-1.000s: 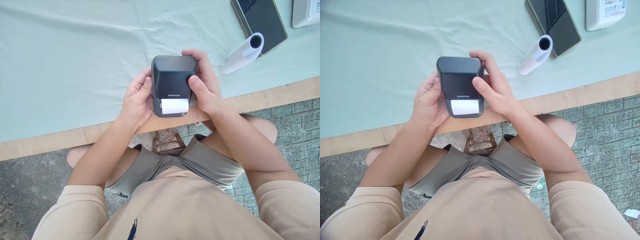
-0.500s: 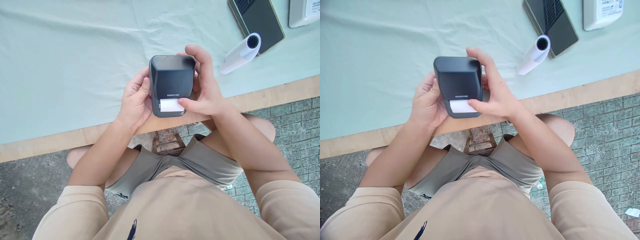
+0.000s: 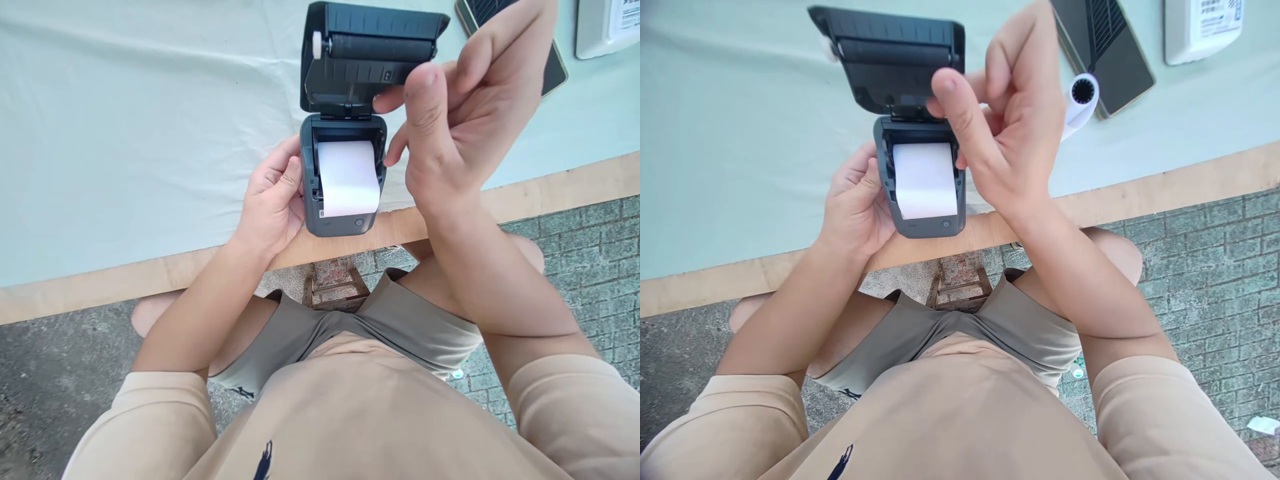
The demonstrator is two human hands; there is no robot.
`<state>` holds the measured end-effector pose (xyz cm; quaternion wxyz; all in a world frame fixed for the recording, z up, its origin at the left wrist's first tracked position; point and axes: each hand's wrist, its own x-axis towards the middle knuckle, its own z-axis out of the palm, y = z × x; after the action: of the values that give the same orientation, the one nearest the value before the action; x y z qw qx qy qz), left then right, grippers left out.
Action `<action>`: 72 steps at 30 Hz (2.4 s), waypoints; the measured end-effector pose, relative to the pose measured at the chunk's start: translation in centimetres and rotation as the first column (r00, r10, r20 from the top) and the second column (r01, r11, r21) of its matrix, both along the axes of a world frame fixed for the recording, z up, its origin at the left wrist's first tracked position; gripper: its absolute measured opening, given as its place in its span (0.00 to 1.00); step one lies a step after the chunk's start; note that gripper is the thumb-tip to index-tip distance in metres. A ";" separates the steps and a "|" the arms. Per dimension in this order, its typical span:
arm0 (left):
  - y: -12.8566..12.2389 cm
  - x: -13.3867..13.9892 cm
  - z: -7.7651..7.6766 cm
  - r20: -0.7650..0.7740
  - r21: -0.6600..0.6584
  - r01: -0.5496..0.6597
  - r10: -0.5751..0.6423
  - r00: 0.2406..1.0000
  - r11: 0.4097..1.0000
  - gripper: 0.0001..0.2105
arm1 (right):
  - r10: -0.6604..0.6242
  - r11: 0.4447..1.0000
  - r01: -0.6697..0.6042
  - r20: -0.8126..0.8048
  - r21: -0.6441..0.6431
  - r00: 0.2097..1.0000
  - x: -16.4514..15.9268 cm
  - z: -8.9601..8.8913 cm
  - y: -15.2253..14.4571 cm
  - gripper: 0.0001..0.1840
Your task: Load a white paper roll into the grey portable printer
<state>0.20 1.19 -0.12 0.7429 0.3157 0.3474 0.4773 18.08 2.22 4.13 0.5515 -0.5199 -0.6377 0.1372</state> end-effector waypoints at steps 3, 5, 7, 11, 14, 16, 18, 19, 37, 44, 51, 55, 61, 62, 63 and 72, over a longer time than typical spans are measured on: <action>0.0 0.0 -0.1 -0.053 -0.026 -0.018 0.017 0.998 0.999 0.12 | 0.047 0.999 -0.050 0.156 0.018 0.987 0.1 0.4 -0.3 0.21; 0.0 0.0 0.0 -0.064 -0.035 -0.020 0.018 0.998 0.999 0.12 | 0.082 0.996 -0.091 0.321 0.015 0.944 0.4 0.7 -0.5 0.17; 0.0 0.0 0.0 -0.070 -0.039 -0.014 0.011 0.997 0.999 0.12 | 0.101 0.994 -0.109 0.478 -0.013 0.872 0.8 0.8 -0.7 0.16; 0.0 -0.1 0.0 -0.098 -0.028 0.003 -0.005 0.995 1.000 0.12 | 0.221 0.971 -0.096 0.668 -0.219 0.711 1.3 1.4 -1.0 0.13; 0.0 -0.1 -0.1 -0.116 -0.013 0.006 -0.007 0.993 1.000 0.11 | 0.350 0.909 -0.042 0.706 -0.415 0.615 1.1 2.5 -1.2 0.13; 0.0 -0.1 -0.2 -0.095 0.003 0.009 -0.008 0.995 1.000 0.10 | 0.389 0.878 0.024 0.740 -0.479 0.549 0.6 3.4 -1.2 0.14; 0.0 0.0 -0.1 -0.049 0.019 0.014 -0.014 0.999 1.000 0.10 | 0.409 0.851 0.104 0.775 -0.514 0.482 -0.1 4.0 -1.1 0.13; 0.0 0.0 -0.1 -0.032 0.021 0.014 -0.013 0.999 1.000 0.10 | 0.417 0.841 0.138 0.789 -0.524 0.451 -0.5 4.2 -1.0 0.13; -0.1 0.1 0.3 -0.068 -0.064 0.022 -0.026 0.997 0.998 0.11 | 0.117 0.827 -0.316 -0.407 -0.465 0.906 4.7 4.1 -1.5 0.14; 0.0 0.0 0.2 -0.060 -0.026 0.033 -0.034 0.998 0.999 0.11 | -0.048 0.907 -0.103 -0.343 -0.408 0.938 4.8 0.6 0.1 0.17; 0.0 0.0 0.2 -0.034 -0.014 0.047 -0.047 0.998 0.999 0.12 | 0.046 0.926 0.055 0.257 -0.373 0.965 4.7 -0.3 0.0 0.14; 0.0 0.0 0.3 0.005 0.010 0.063 -0.063 0.998 0.998 0.13 | 0.037 0.875 0.156 0.383 -0.459 0.923 4.8 -0.8 0.2 0.25; 0.0 0.0 0.0 -0.056 -0.003 -0.005 0.005 0.998 1.000 0.11 | 0.037 0.848 0.189 0.411 -0.496 0.911 4.0 -0.6 0.3 0.38; 0.0 -0.1 0.0 -0.074 -0.016 -0.010 0.009 0.997 1.000 0.11 | 0.045 0.855 0.172 0.400 -0.489 0.916 3.9 -0.5 0.2 0.38; 0.0 -0.1 0.1 -0.083 -0.033 -0.005 0.002 0.997 0.999 0.11 | 0.054 0.868 0.149 0.390 -0.473 0.919 3.9 -0.3 0.1 0.39; 0.0 0.1 0.7 -0.067 -0.109 -0.011 0.004 0.998 0.994 0.12 | -0.287 0.954 0.301 0.342 0.013 0.895 7.4 1.2 -2.3 0.17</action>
<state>0.31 1.16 0.56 0.7451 0.2892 0.3987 0.4497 25.51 -0.12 5.35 0.4369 -0.6370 -0.6345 -0.0267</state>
